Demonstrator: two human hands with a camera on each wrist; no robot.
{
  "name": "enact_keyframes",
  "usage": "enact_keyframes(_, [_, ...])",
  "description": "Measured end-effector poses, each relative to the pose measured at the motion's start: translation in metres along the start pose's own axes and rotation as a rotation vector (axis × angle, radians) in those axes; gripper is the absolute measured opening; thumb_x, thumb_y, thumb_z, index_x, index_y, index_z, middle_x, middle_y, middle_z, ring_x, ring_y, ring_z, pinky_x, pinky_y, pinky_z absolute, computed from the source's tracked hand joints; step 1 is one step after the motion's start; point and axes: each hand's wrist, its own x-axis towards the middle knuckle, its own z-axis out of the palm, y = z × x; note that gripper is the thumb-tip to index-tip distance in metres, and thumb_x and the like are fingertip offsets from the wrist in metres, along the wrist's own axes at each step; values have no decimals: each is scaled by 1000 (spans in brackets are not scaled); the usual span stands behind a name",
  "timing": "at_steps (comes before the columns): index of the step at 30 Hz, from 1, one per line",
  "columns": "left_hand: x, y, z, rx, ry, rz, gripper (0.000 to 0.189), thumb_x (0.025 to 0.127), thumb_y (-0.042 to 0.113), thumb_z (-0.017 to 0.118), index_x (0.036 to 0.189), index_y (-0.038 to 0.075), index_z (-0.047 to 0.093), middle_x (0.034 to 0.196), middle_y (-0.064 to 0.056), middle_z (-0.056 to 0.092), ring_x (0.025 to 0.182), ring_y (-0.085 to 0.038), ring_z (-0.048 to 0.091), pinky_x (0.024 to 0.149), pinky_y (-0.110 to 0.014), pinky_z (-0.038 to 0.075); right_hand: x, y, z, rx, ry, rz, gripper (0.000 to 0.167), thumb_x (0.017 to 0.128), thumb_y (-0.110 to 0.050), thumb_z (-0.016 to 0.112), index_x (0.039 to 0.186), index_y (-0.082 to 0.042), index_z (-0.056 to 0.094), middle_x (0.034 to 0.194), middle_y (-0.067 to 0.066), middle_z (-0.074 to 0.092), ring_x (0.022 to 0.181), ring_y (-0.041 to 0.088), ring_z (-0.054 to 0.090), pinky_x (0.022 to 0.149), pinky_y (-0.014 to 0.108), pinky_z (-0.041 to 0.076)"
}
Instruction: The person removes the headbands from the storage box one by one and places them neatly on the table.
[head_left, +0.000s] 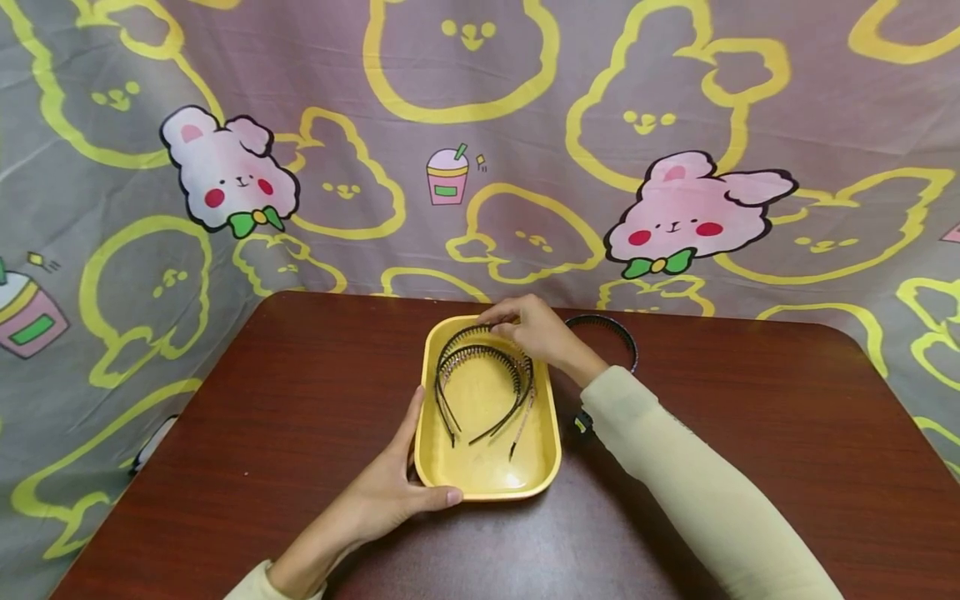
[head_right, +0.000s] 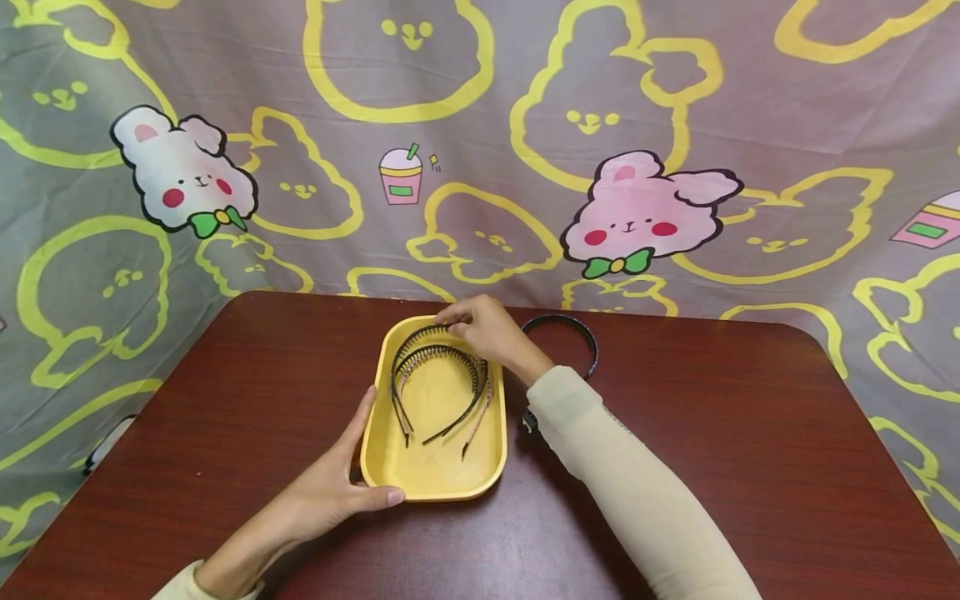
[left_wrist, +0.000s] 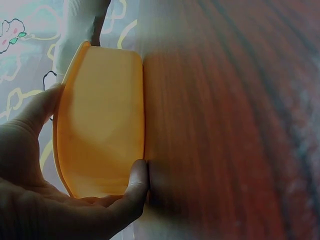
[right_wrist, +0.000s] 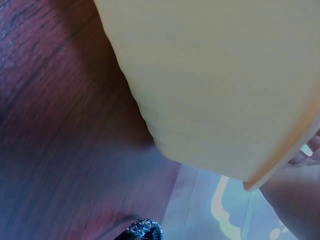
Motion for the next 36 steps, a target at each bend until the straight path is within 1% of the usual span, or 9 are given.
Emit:
enact_keyframes(4, [0,0,0,-6,-7,2,141,76,26,95,168,33,-11,177,-10,10,158,-30,23,128,-52,15,-1,-1,-4,10,-2,-5,27,103,-3,61,123,-8,78,127,12,75,103,25,65,78,32,49])
enact_keyframes(10, [0,0,1,-17,-9,2,141,76,25,95,169,30,-11,177,-10,8,157,-29,23,126,-50,17,-4,-7,-10,48,-10,-1,27,104,-2,58,122,-6,78,125,13,75,113,27,68,86,33,54])
enact_keyframes(15, [-1,1,1,-1,2,-2,140,76,26,95,169,32,-10,177,-10,10,154,-30,31,125,-51,21,-6,-11,-15,73,-19,22,28,105,-3,57,124,-6,77,129,13,74,106,32,65,82,34,50])
enact_keyframes(18, [-1,2,1,7,8,-7,140,76,26,95,169,31,-9,177,-9,12,153,-29,34,125,-50,22,-6,-12,-18,68,-19,18,29,105,-3,56,124,-7,77,129,13,73,108,27,65,84,34,51])
enact_keyframes(22, [-1,2,1,15,12,-8,140,75,27,95,169,30,-9,177,-9,13,153,-29,33,125,-50,22,-8,-13,-21,61,-11,3,30,105,-1,54,125,-7,77,128,13,74,105,22,64,84,33,50])
enact_keyframes(25, [-1,1,1,15,12,-3,140,75,27,95,169,30,-9,177,-9,12,154,-30,30,126,-51,21,-9,-14,-24,67,-7,2,31,105,0,54,125,-6,76,127,13,74,99,22,61,81,34,48])
enact_keyframes(29, [-2,1,1,16,15,-3,140,75,27,95,169,32,-9,176,-11,12,155,-32,29,127,-54,20,-12,-18,-28,79,-5,15,32,105,0,53,126,-6,76,129,14,73,99,23,59,81,33,48])
enact_keyframes(34, [-2,1,2,26,21,-8,140,75,28,96,169,33,-9,176,-12,13,155,-34,30,127,-55,20,-16,-22,-33,92,-11,23,32,105,0,53,127,-5,75,132,15,72,110,24,63,88,36,52])
enact_keyframes(36, [-2,1,2,24,19,-6,141,75,28,96,169,33,-9,176,-11,13,155,-34,30,127,-55,19,-17,-22,-35,99,-13,19,32,104,1,53,128,-3,74,132,16,71,117,26,64,93,38,53])
